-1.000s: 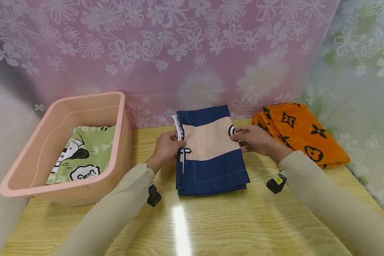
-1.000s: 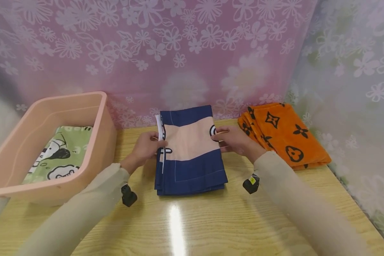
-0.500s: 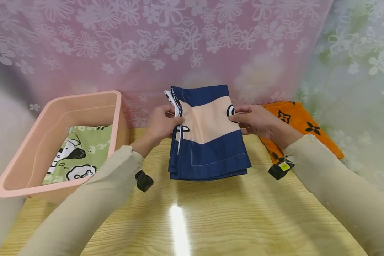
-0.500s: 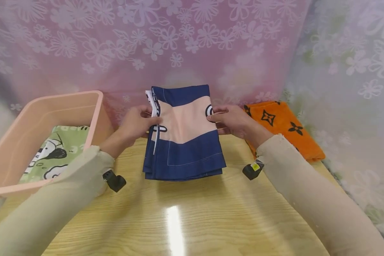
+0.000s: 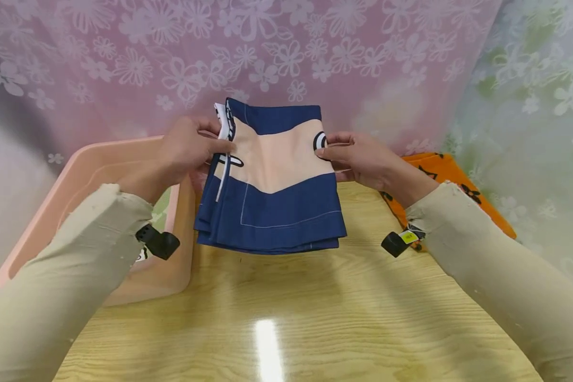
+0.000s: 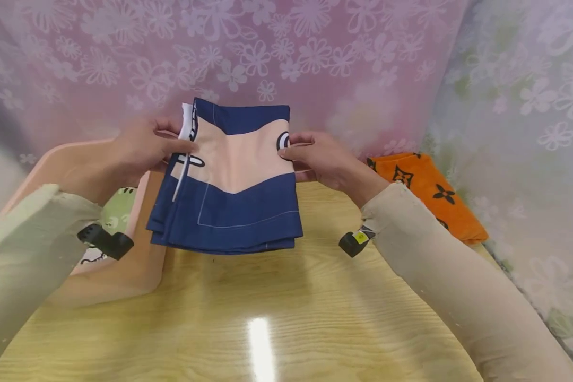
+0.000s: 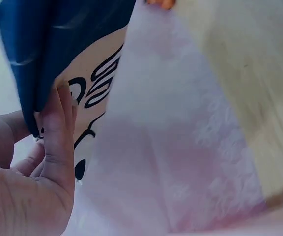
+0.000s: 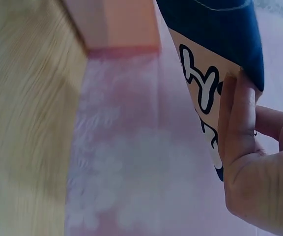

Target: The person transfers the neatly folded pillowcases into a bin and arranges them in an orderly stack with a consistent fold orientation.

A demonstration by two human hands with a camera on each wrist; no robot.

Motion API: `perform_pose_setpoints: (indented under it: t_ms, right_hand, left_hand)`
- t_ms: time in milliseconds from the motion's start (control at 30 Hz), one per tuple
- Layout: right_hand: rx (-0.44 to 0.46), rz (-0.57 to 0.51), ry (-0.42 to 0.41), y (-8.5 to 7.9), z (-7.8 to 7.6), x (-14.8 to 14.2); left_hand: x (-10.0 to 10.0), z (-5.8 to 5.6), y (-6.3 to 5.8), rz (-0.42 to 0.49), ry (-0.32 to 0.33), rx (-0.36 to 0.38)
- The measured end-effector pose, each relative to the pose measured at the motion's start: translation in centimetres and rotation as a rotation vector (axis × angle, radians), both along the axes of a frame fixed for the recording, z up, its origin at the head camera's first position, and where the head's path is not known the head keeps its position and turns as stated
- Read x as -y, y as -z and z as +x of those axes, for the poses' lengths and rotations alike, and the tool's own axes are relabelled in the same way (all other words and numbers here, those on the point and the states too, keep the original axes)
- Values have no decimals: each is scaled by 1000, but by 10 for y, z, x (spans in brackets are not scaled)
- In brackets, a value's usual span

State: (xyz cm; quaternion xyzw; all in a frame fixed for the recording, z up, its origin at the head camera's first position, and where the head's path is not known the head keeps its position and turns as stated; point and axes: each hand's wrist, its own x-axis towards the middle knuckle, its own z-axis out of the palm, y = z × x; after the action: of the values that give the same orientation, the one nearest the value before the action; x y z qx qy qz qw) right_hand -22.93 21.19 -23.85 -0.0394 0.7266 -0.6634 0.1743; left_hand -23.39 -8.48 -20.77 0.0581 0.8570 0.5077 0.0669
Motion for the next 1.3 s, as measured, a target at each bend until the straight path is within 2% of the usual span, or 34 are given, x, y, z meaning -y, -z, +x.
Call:
perform_pose_setpoints:
  t_ms: [133,367,500,667,800,1067,1300]
  right_hand:
    - [-5,-36,-12,-5,-1,20]
    - [20,-103,-60,-8,-8,57]
    - [33,-122,-88,-7,-12,80]
    - [47,-152,-107,-4,-17,108]
    - [38,-149,-115,-1,-21,129]
    - [116,-143,-75,10,-26,175]
    - [93,-135,-81,20,-27,208]
  left_hand:
    - [21,1,-12,-41,4,25]
    - [60,-1,-14,-115,18,42]
    - [86,-1,-13,-172,16,35]
    - [124,1,-10,-271,-20,8]
    - [150,3,-9,-312,-52,8]
    - [182,8,-5,-412,-124,10]
    - [207,9,4,-482,-158,10]
